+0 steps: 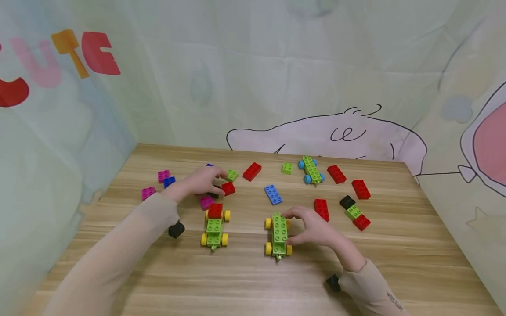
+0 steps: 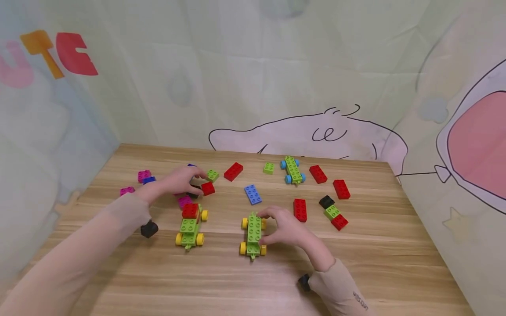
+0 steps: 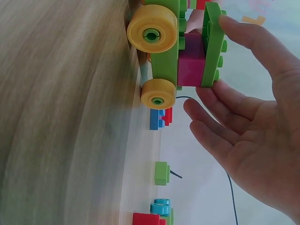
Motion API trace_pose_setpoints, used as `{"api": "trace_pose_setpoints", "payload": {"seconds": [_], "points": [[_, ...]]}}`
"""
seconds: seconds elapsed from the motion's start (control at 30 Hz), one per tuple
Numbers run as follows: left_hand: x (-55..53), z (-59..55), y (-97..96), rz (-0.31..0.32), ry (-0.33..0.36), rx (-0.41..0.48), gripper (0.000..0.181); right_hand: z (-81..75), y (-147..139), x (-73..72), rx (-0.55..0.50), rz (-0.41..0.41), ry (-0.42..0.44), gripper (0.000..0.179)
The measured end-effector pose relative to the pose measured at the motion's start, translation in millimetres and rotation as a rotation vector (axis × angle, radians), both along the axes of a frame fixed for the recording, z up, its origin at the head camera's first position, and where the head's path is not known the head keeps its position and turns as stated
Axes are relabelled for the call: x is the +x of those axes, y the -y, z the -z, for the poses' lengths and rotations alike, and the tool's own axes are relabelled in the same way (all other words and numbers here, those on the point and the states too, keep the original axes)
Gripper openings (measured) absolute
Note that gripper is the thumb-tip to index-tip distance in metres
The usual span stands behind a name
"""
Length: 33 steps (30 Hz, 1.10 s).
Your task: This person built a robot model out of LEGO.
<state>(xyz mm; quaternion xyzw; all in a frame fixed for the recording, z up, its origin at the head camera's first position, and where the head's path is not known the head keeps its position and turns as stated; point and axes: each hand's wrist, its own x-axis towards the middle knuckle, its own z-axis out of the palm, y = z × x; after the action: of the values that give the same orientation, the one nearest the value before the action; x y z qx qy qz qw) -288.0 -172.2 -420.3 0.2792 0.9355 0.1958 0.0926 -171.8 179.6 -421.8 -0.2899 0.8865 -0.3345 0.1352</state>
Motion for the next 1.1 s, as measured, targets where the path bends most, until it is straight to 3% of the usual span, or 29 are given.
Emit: {"api": "trace_pose_setpoints", "payload": {"seconds": [0.47,1.1], "points": [[-5.4,5.2,-3.4,-0.03,0.045,-0.052,0.051,-0.3,1.0,1.3,0.007,0.013,0.007,0.057],[-7.1,10.0,-7.4,-0.037,0.009,-0.041,0.036,-1.3,1.1,0.9,0.011,0.018,0.006,0.058]]}}
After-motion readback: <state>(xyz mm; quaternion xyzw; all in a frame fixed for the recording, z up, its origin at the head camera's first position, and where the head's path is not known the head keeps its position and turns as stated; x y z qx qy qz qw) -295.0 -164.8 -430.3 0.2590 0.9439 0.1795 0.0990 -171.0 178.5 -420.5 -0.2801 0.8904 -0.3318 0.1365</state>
